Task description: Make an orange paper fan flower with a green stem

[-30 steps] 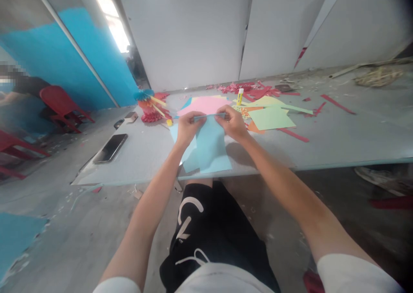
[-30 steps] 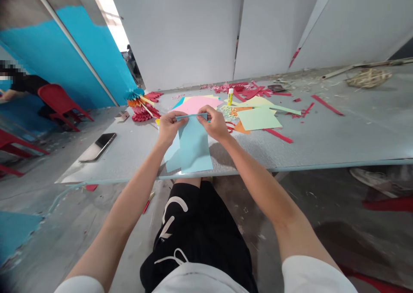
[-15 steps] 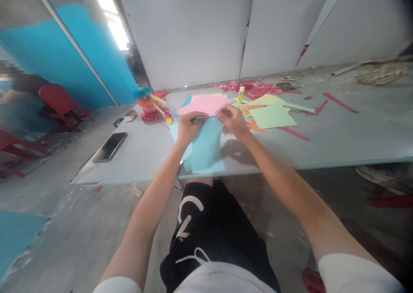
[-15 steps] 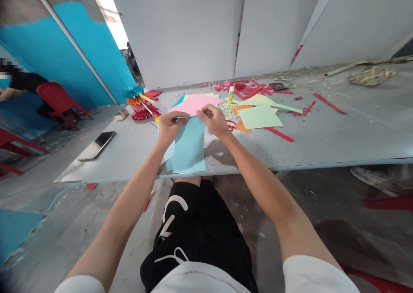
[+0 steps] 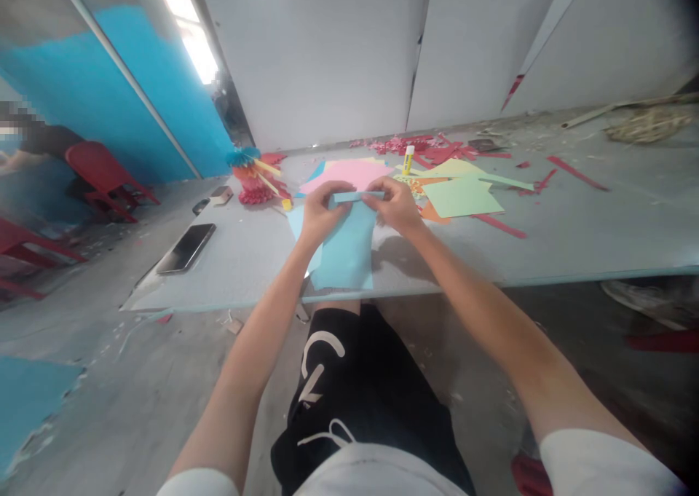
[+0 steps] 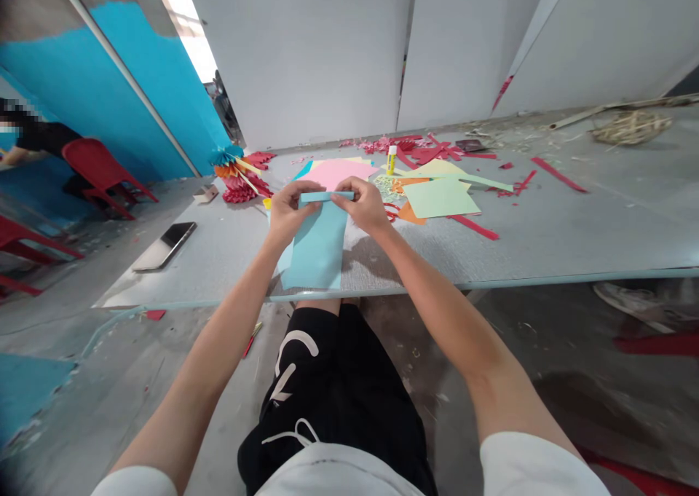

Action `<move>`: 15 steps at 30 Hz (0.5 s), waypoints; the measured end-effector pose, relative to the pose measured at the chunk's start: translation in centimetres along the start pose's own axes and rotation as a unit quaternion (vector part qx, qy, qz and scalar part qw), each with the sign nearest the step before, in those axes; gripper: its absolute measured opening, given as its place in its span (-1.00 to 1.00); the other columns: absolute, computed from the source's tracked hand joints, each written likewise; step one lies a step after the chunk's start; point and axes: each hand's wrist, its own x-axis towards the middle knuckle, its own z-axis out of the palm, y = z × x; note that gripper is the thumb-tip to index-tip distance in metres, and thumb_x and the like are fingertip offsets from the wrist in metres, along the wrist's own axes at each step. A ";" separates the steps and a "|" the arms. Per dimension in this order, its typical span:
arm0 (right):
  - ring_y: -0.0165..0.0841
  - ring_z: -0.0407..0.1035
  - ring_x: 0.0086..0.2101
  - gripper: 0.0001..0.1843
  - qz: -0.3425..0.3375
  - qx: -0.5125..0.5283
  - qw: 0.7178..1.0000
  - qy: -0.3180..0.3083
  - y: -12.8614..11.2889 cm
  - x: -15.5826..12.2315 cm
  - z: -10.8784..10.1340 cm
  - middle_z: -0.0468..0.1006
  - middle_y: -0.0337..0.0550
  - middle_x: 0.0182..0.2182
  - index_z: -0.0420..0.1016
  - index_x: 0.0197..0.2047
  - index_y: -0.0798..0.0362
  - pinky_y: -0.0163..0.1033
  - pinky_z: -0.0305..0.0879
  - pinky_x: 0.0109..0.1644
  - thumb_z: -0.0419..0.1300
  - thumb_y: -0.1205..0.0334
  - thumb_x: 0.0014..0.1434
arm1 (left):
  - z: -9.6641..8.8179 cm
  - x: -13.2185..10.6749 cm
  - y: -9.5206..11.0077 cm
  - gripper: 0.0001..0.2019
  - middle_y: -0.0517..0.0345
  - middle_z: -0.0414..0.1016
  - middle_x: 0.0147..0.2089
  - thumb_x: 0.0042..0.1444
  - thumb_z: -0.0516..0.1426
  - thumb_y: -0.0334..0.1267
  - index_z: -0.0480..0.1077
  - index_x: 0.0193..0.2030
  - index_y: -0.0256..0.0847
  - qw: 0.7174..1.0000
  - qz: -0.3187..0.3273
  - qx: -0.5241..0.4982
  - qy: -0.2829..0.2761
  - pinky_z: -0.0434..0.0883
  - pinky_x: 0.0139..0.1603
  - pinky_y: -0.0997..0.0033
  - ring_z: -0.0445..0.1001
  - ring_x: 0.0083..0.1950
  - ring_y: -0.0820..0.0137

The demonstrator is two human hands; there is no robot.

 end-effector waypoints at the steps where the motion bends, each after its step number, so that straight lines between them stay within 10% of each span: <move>1: -0.39 0.30 -0.45 -0.69 -0.005 -0.002 1.000 0.009 -0.1 0.0 0.0 0.52 -0.23 -0.41 0.52 -0.32 -0.01 -0.23 0.24 -0.41 0.42 -0.05 0.06 | 0.0 0.0 0.0 -0.64 0.04 0.67 -0.03 0.01 0.30 -0.38 0.55 -0.01 -0.13 1.000 -0.004 -0.007 -0.014 0.47 0.09 0.28 0.61 0.06 0.27; 15: -0.32 0.42 -0.33 -0.73 -0.045 -0.005 0.999 0.017 -0.6 -0.4 0.4 0.55 -0.18 -0.35 0.51 -0.32 -0.01 -0.21 0.36 -0.30 0.35 -0.03 0.14 | 0.1 -0.1 0.3 -0.92 0.08 0.69 -0.21 0.06 0.33 -0.30 0.64 -0.27 -0.15 0.997 -0.027 0.056 0.042 0.50 0.01 0.25 0.63 -0.12 0.26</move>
